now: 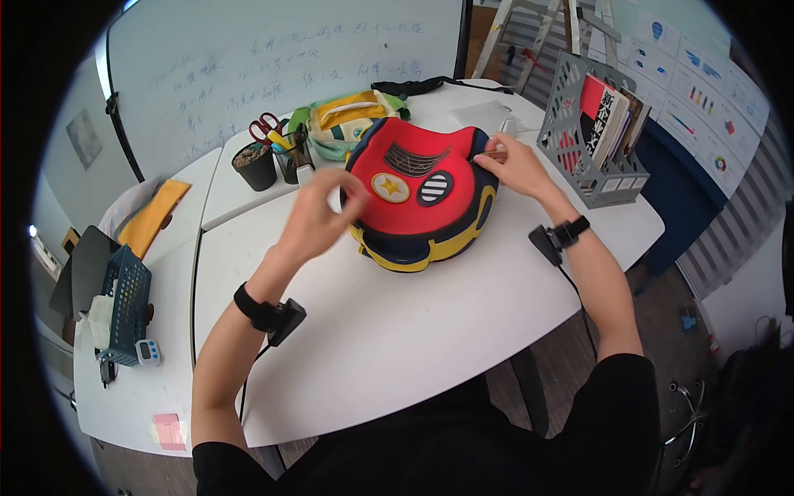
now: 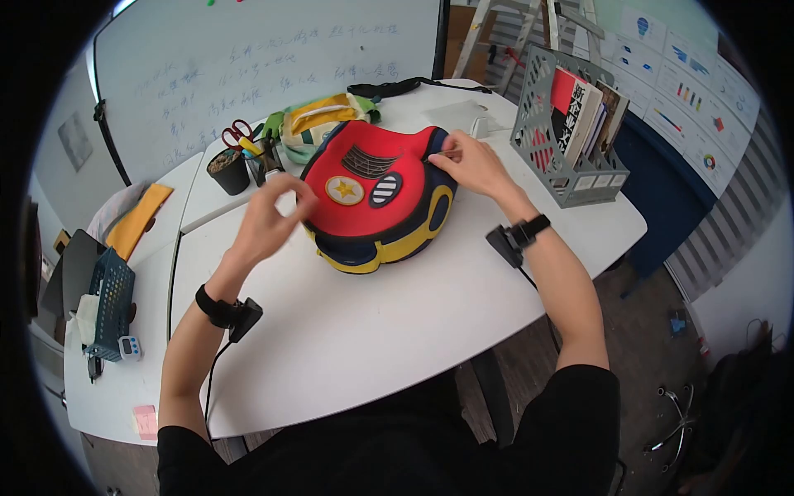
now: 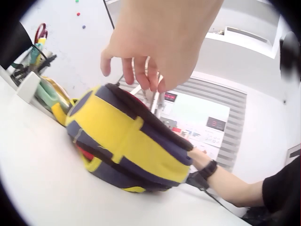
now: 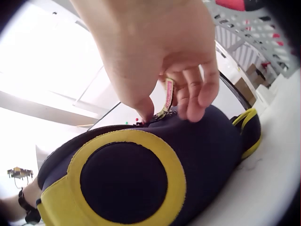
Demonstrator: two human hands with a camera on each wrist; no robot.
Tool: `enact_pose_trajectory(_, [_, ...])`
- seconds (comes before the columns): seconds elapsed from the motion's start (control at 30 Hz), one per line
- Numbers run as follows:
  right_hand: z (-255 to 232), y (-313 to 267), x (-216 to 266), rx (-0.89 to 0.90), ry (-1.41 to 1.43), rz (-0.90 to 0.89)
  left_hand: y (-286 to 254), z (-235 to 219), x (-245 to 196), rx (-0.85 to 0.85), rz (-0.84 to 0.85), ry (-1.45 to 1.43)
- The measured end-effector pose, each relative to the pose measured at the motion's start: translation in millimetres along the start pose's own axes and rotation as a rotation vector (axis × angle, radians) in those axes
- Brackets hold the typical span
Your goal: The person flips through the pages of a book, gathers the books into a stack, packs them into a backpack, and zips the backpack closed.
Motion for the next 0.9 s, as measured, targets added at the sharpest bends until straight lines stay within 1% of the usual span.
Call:
enact_pose_trajectory(0.03, [-14, -9, -9, -0.016, -0.181, 0.099, -3, 0, 15, -0.001, -0.001, -0.002])
enact_pose_trajectory(0.07, [-27, -19, -16, -0.030, -0.363, 0.199, -9, 1, 49, -0.009, -0.282, -0.019])
enact_pose_trajectory(0.1, [-30, -28, -14, -0.024, -0.368, 0.199, -17, 0, 72, -0.018, -0.566, -0.038])
enact_pose_trajectory(0.13, [-17, -49, -24, 0.208, -0.121, 0.451, -32, 20, 83, 0.242, -0.825, -0.218])
enact_pose_trajectory(0.17, [-4, -75, -27, 0.436, 0.133, 0.699, -33, 26, 81, 0.240, -0.834, -0.227])
enact_pose_trajectory(0.2, [3, -85, -18, 0.437, 0.126, 0.699, -34, 42, 74, 0.287, -0.920, -0.416])
enact_pose_trajectory(0.23, [20, -90, -3, 0.393, 0.281, 0.712, -30, 56, 65, 0.338, -0.995, -0.602])
enact_pose_trajectory(0.27, [33, -91, 10, 0.347, 0.441, 0.727, -22, 63, 62, 0.346, -0.992, -0.601])
enact_pose_trajectory(0.3, [40, -90, 15, 0.342, 0.446, 0.734, -13, 69, 60, 0.324, -0.952, -0.578])
enact_pose_trajectory(0.37, [44, -75, 26, 0.272, 0.615, 0.694, 2, 79, 54, 0.273, -0.876, -0.530])
enact_pose_trajectory(0.4, [40, -66, 21, 0.197, 0.662, 0.682, 12, 77, 40, 0.182, -0.865, -0.556])
enact_pose_trajectory(0.43, [38, -60, 19, 0.194, 0.663, 0.679, 19, 83, 42, 0.182, -0.861, -0.555])
enact_pose_trajectory(0.5, [12, -36, 17, -0.122, 0.665, 0.548, 51, 89, 38, 0.038, -0.622, -0.761])
enact_pose_trajectory(0.53, [3, -17, 11, -0.185, 0.733, 0.479, 68, 95, 44, 0.008, -0.640, -0.804])
enact_pose_trajectory(0.57, [-9, 3, 9, -0.232, 0.772, 0.393, 89, 95, 37, -0.031, -0.534, -0.851])
enact_pose_trajectory(0.6, [-23, 24, 9, -0.280, 0.810, 0.308, 111, 95, 31, -0.035, -0.523, -0.791])
enact_pose_trajectory(0.63, [-35, 48, 6, -0.317, 0.805, 0.244, 137, 103, 50, -0.062, -0.530, -0.696])
enact_pose_trajectory(0.67, [-47, 71, 5, -0.353, 0.800, 0.178, 161, 106, 50, -0.069, -0.518, -0.729])
enact_pose_trajectory(0.7, [-58, 91, 10, -0.429, 0.814, 0.113, 186, 113, 47, -0.088, -0.452, -0.806])
enact_pose_trajectory(0.73, [-66, 117, 0, -0.534, 0.788, 0.086, 214, 125, 63, -0.101, -0.384, -0.812])
enact_pose_trajectory(0.77, [-73, 148, -16, -0.594, 0.745, -0.007, 234, 134, 77, -0.087, -0.446, -0.787])
enact_pose_trajectory(0.83, [-81, 166, 8, -0.712, 0.652, -0.105, 256, 140, 70, -0.167, -0.569, -0.828])
enact_pose_trajectory(0.87, [-82, 176, 7, -0.731, 0.602, -0.125, 263, 145, 71, -0.176, -0.581, -0.832])
enact_pose_trajectory(0.9, [-83, 188, -1, -0.749, 0.552, -0.143, 269, 153, 71, -0.116, -0.559, -0.748])
Point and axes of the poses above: each hand's wrist, its own y-axis towards the middle knuckle, its own z-axis out of the palm, x = y × z, the point moved 7 cm from there along y, towards the middle knuckle, and after that the axes turned 13 degrees about -x, right-handed, at the moved point
